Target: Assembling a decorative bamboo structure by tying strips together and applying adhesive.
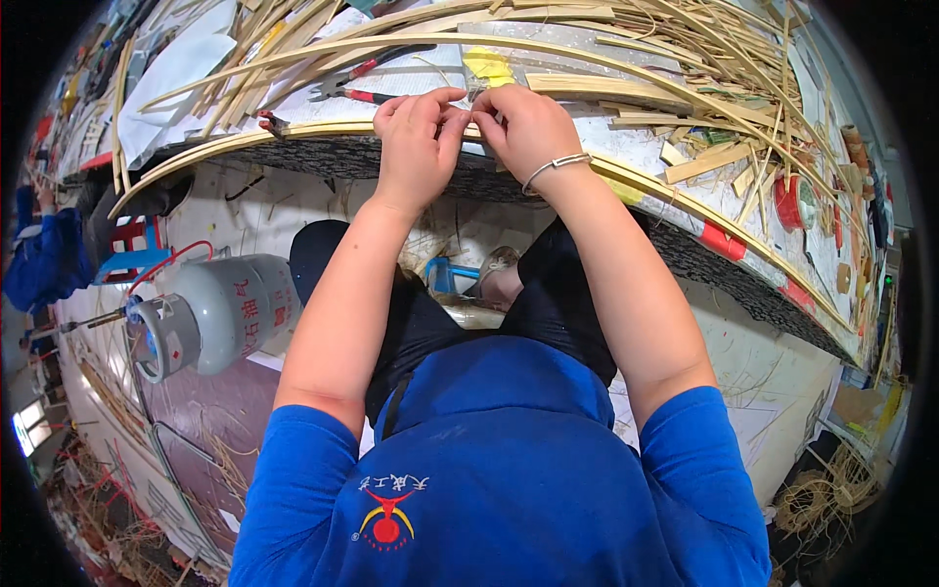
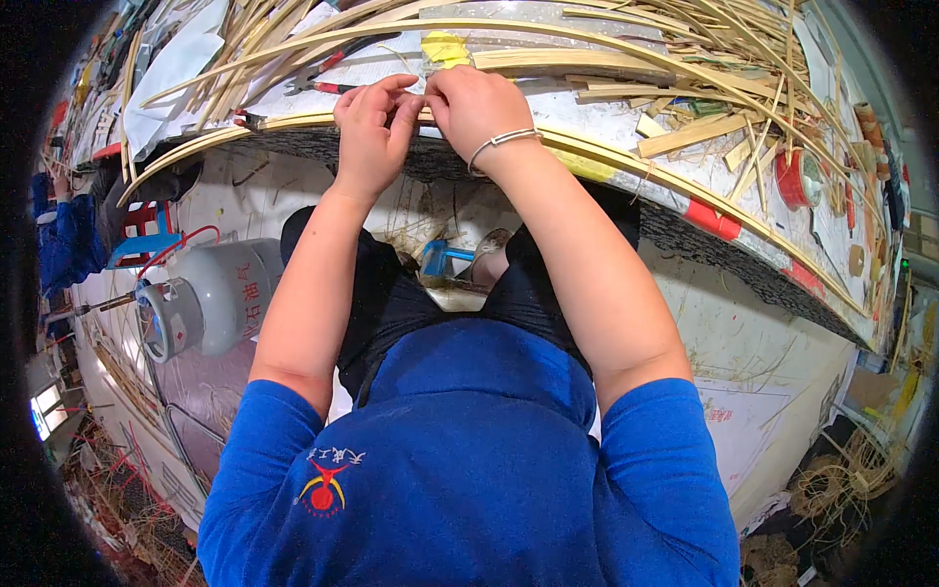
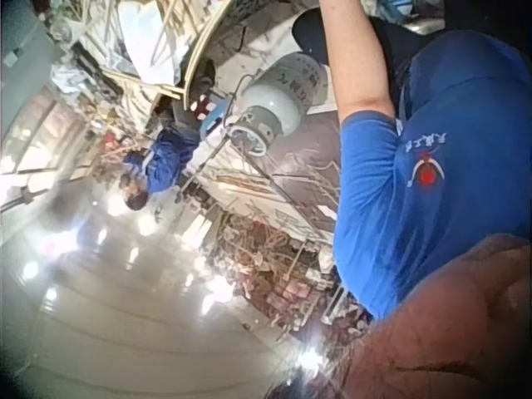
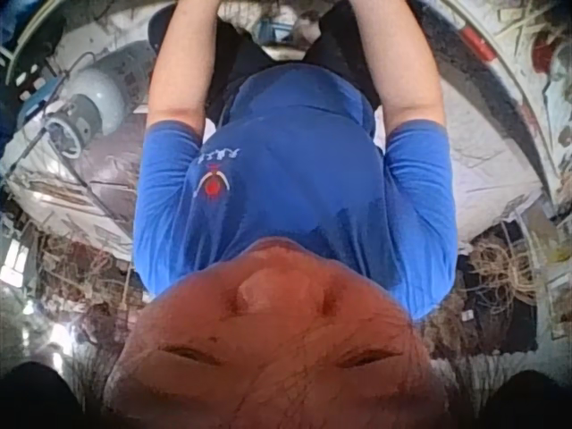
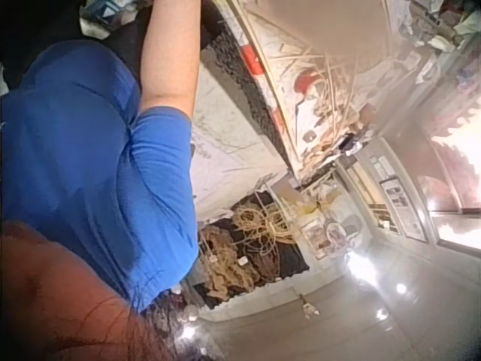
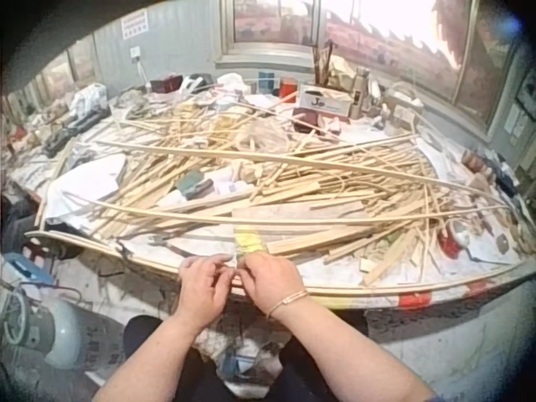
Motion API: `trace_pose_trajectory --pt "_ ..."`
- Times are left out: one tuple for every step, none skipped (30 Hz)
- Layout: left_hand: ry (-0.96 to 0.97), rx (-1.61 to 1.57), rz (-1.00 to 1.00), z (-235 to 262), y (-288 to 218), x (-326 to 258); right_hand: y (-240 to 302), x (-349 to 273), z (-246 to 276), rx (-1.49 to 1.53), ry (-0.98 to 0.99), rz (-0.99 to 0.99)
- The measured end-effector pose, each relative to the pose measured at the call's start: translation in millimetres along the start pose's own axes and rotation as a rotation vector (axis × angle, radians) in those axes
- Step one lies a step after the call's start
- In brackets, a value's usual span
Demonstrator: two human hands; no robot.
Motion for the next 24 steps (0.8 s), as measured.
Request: trace_pose_trajectory --pt "0.003 0.005 0.007 -0.1 1.3 -0.2 -3.2 -2.8 2.7 0.082 -0.021 -0.059" --pt "0.001 0.006 0.008 -0.2 1.9 -0.4 -6.2 -6.4 4.9 0.163 -0.042 -0.117" --pt "-0.004 -0.003 0.008 -0.2 1.4 -0.7 -8.5 -12.8 9.8 0.187 -0.108 -0.16" --pt "-0.008 -0.012 0.008 -0.1 1.2 -0.9 -7.9 -16.1 8.5 0.188 -0.106 -0.157" --pt "-0.011 -0.01 0.011 0.2 1.7 -0.7 -1.6 -19.5 13.1 0.131 -0.178 -0.081" --pt "-0.005 0.0 0.014 -0.4 0.8 0.3 4.4 -23.7 18.2 0.072 -0.251 -0.01" --pt "0.0 0.011 0.018 -1.0 0.2 0.5 0.9 -23.1 12.6 0.099 -0.207 -0.063" --pt "0.001 0.008 0.018 -1.6 -0.2 -0.1 2.1 -22.1 10.9 0.098 -0.206 -0.066" --pt "-0.009 0.003 0.017 -0.7 -0.2 -0.1 1.9 -20.4 12.0 0.117 -0.245 -0.078" --pt "-0.02 -0.001 0.015 0.3 -0.2 0.0 1.6 -19.7 13.6 0.135 -0.284 -0.091" --pt "-0.02 -0.002 0.015 -0.3 -0.4 0.2 2.8 -18.7 12.8 0.135 -0.283 -0.091" --pt "-0.03 -0.002 0.014 -0.1 -0.5 0.0 2.5 -17.2 10.4 0.131 -0.27 -0.115" --pt "-0.041 -0.003 0.013 0.3 -0.4 -0.2 1.6 -16.1 8.3 0.128 -0.256 -0.139" --pt "-0.044 -0.002 0.014 0.7 0.1 -0.4 1.8 -15.1 7.2 0.127 -0.255 -0.136" --pt "-0.05 0.005 0.008 0.8 -0.7 -0.4 -2.2 -14.0 3.6 0.139 -0.217 -0.18" --pt "-0.056 0.012 0.001 1.1 -1.6 -0.4 -5.8 -13.4 0.3 0.152 -0.179 -0.225" --pt "-0.059 0.011 0.002 1.4 -1.4 -0.6 -5.0 -12.7 0.1 0.149 -0.177 -0.223" --pt "-0.06 0.015 0.0 1.4 -1.3 -1.0 -8.0 -12.2 -2.3 0.156 -0.148 -0.29" --pt "-0.061 0.02 -0.001 1.3 -1.2 -1.3 -11.4 -12.6 -5.2 0.162 -0.119 -0.357" --pt "-0.063 0.019 -0.001 1.1 -0.8 -1.1 -11.0 -12.0 -5.7 0.16 -0.118 -0.356" --pt "-0.063 0.022 -0.004 0.8 -0.9 -0.5 -11.2 -11.4 -5.8 0.151 -0.123 -0.361" --pt "-0.063 0.025 -0.006 0.7 -1.2 -0.3 -10.7 -11.1 -5.4 0.141 -0.128 -0.365" --pt "-0.064 0.025 -0.007 1.1 -1.4 -0.6 -9.1 -10.9 -5.3 0.14 -0.128 -0.364" --pt "-0.045 0.028 -0.002 0.4 -0.6 -1.0 -5.9 -10.3 -3.9 0.122 -0.129 -0.365"
Point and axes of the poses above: each hand's wrist, its own x-axis towards the middle knuckle, its own z-axis out of the back of the hand, y = z × x, the point moved 8 cm from there along x, towards the middle knuckle, and after that the axes turned 6 degrees about y, right-handed, at the moved point
